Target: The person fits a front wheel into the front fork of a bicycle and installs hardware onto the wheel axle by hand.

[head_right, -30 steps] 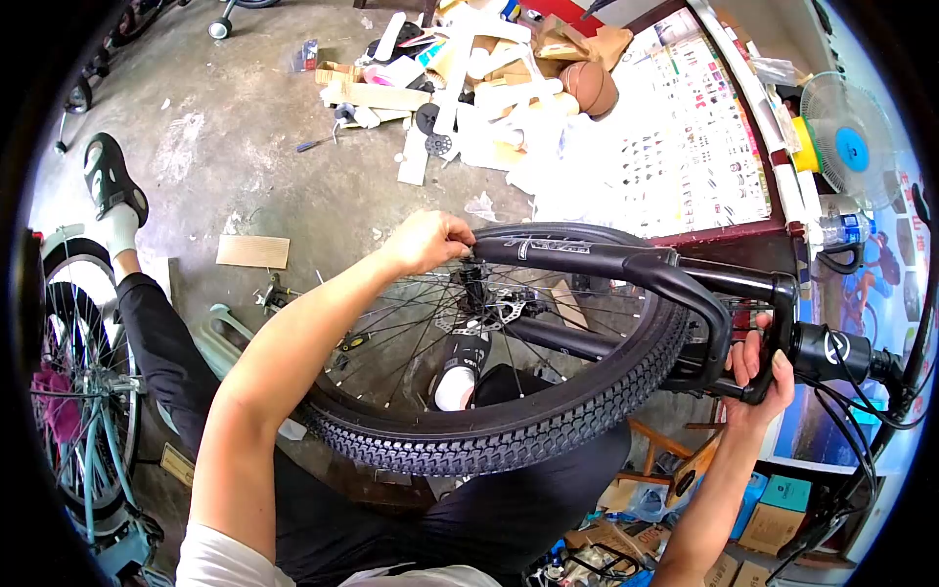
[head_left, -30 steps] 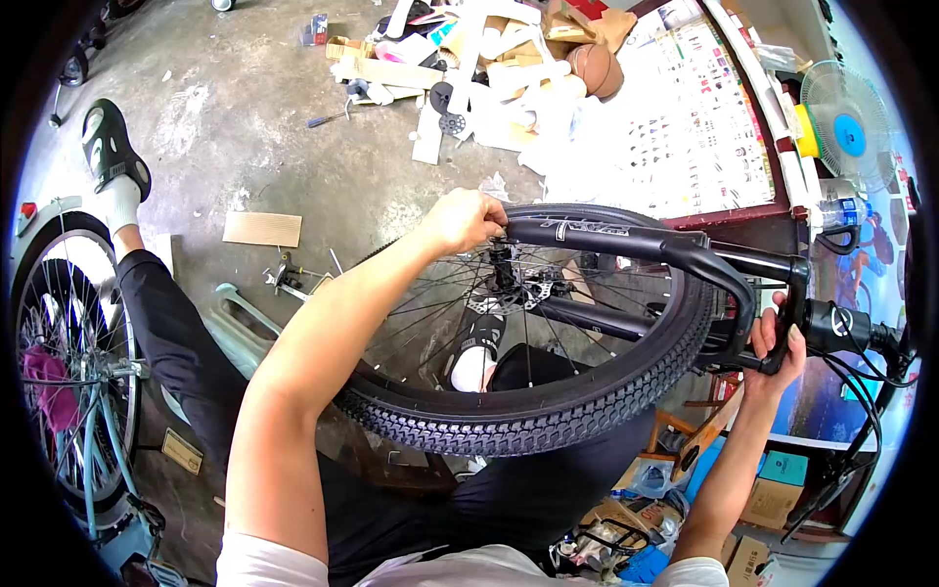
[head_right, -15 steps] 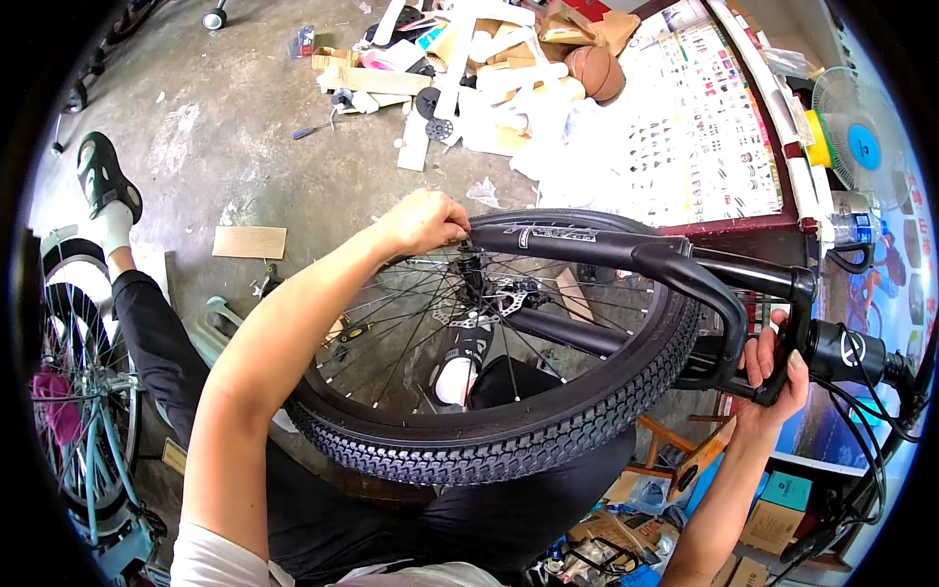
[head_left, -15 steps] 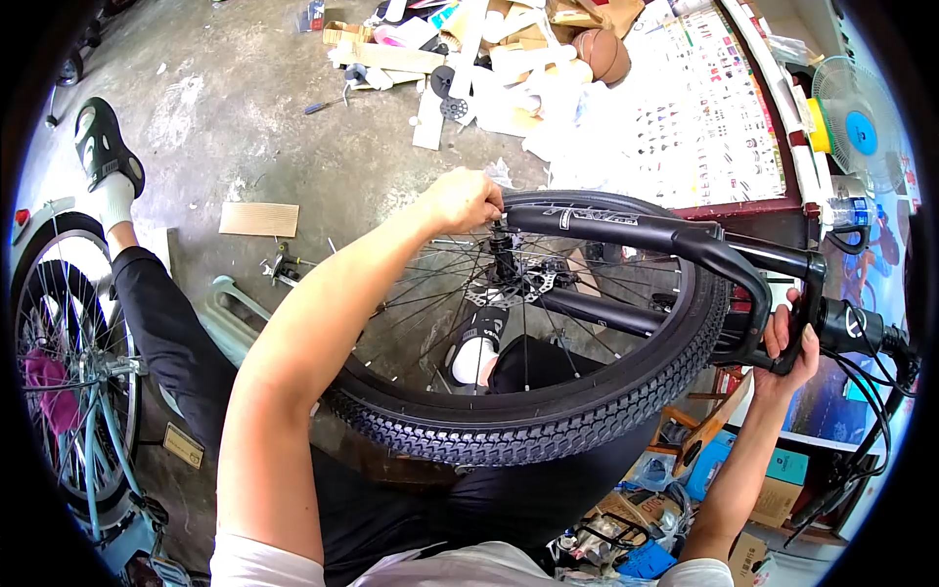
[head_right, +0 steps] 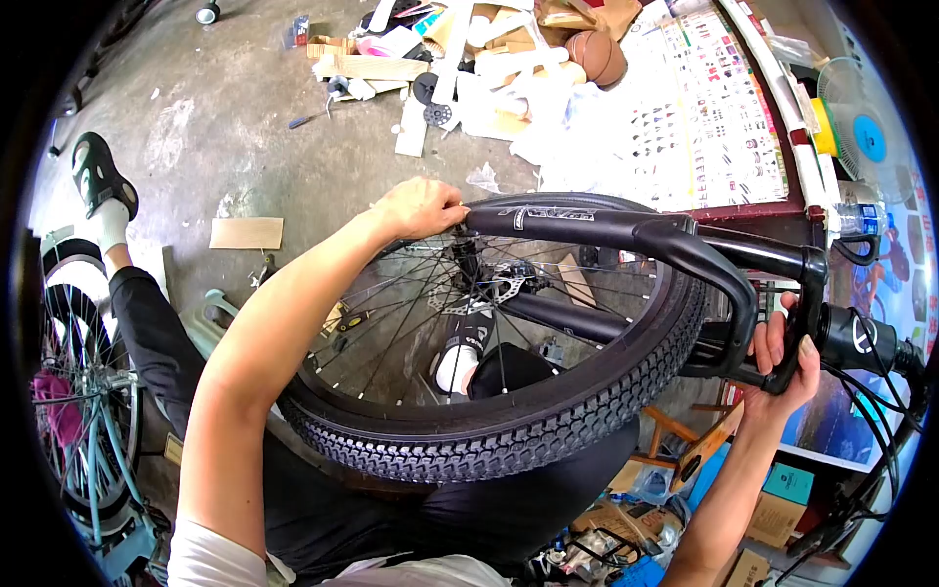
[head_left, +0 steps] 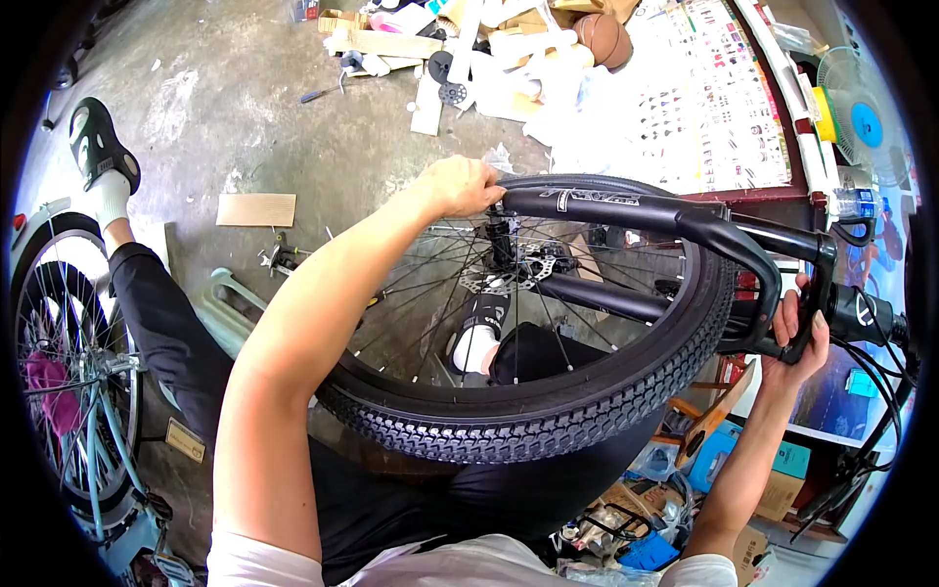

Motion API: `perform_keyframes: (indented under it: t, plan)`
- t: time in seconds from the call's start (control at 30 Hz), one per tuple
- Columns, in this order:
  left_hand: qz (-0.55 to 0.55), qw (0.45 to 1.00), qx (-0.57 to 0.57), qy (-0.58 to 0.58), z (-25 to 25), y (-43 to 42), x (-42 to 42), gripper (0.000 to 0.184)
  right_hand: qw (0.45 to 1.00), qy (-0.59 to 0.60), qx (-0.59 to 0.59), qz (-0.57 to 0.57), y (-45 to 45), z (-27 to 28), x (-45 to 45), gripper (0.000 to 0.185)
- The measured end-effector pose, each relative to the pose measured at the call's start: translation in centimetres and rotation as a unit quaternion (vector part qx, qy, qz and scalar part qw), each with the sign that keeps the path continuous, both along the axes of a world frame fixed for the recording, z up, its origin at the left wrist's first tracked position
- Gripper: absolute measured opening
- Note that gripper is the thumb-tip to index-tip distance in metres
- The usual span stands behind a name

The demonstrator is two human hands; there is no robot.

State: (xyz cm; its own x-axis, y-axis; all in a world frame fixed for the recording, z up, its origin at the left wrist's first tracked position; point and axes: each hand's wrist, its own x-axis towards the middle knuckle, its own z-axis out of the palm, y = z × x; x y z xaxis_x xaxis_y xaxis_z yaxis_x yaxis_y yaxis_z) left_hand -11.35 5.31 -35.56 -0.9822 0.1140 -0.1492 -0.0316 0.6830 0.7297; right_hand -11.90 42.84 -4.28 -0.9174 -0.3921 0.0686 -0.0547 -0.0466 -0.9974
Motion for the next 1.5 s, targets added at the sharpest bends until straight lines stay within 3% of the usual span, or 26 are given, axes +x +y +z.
perform_keyframes:
  t: [0.5,0.8,1.2,1.5]
  plan:
    - [0.0,0.994,0.093,0.056,-1.5,-0.6,0.4,0.028,1.0,-0.02,-0.009,-0.007,0.4,0.2,-0.1,0.055]
    - [-0.015,0.999,0.008,0.029,-1.1,0.0,-0.3,0.036,1.0,-0.012,-0.02,-0.001,0.7,0.1,-0.5,0.055]
    - [0.025,0.995,0.064,-0.079,-1.3,0.3,-0.7,0.045,1.0,-0.02,-0.017,0.008,0.5,0.2,0.0,0.056]
    - [0.083,0.989,0.04,-0.118,-0.8,1.0,-0.6,0.046,0.999,-0.032,-0.021,0.016,0.2,0.3,0.0,0.057]
